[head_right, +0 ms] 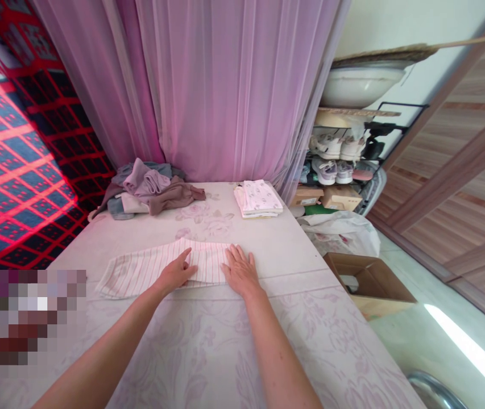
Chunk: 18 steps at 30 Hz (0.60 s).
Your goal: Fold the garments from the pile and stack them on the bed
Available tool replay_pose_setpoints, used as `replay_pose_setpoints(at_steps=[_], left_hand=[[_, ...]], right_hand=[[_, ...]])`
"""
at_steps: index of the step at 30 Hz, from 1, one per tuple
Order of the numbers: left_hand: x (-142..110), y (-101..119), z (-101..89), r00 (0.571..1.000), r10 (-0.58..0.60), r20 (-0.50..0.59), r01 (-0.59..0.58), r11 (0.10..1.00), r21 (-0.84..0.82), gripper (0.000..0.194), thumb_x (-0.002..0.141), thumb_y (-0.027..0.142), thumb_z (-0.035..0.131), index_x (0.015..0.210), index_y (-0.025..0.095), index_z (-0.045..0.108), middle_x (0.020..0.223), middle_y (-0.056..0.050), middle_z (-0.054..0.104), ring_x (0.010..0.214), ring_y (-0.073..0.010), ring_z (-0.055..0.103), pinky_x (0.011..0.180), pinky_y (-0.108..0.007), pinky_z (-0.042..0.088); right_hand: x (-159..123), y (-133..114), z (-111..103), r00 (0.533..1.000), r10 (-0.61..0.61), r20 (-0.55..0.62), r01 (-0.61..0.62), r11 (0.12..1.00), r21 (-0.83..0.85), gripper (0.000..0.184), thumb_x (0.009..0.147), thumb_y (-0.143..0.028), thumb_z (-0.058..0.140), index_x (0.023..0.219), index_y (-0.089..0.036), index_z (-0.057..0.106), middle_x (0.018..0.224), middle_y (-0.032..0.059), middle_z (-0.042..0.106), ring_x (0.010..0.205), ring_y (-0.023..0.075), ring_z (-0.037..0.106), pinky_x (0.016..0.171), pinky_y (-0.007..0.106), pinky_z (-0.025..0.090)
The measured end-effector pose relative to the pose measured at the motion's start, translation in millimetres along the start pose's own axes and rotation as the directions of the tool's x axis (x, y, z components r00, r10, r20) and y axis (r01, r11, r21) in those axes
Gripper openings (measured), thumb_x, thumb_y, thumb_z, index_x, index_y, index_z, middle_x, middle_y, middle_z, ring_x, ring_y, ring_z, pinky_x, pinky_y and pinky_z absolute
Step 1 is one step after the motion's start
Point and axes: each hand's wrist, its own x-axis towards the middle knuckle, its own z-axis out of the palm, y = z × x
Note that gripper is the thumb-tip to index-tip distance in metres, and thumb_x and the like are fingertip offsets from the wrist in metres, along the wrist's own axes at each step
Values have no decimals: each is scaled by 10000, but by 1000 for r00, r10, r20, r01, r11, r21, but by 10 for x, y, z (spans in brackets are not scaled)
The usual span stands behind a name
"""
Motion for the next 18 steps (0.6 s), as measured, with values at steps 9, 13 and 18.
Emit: replay_pose_setpoints(at_steps=[9,13,18], left_hand=[[34,-50,-24,993,-57,103,90,930,-355,727,798,396,621,1424,178,323,668,55,581,496,-88,548,504,-198,438],[47,-67,-7,993,-59,105,94,921,-377,694,811,391,615,1406,161,344,631,63,562,484,-85,540,480,-189,438],[82,-150,42,996,22,87,18,904,-427,684,813,354,614,1410,166,336,580,94,513,455,-77,516,460,-183,421]], right_hand=[[470,255,-447,997,-72,20,73,997,-37,468,848,-144,398,1242,-292,602,1223,1,642,1179,178,526,1009,324,375],[725,125,-596,968,-137,211,165,979,-122,390,805,-162,470,1078,-332,691,1132,-37,687,1125,188,556,964,311,383],[894,-22,-697,932,-136,337,192,972,-137,272,747,-232,558,936,-322,732,1042,-39,718,1058,189,594,925,290,385]])
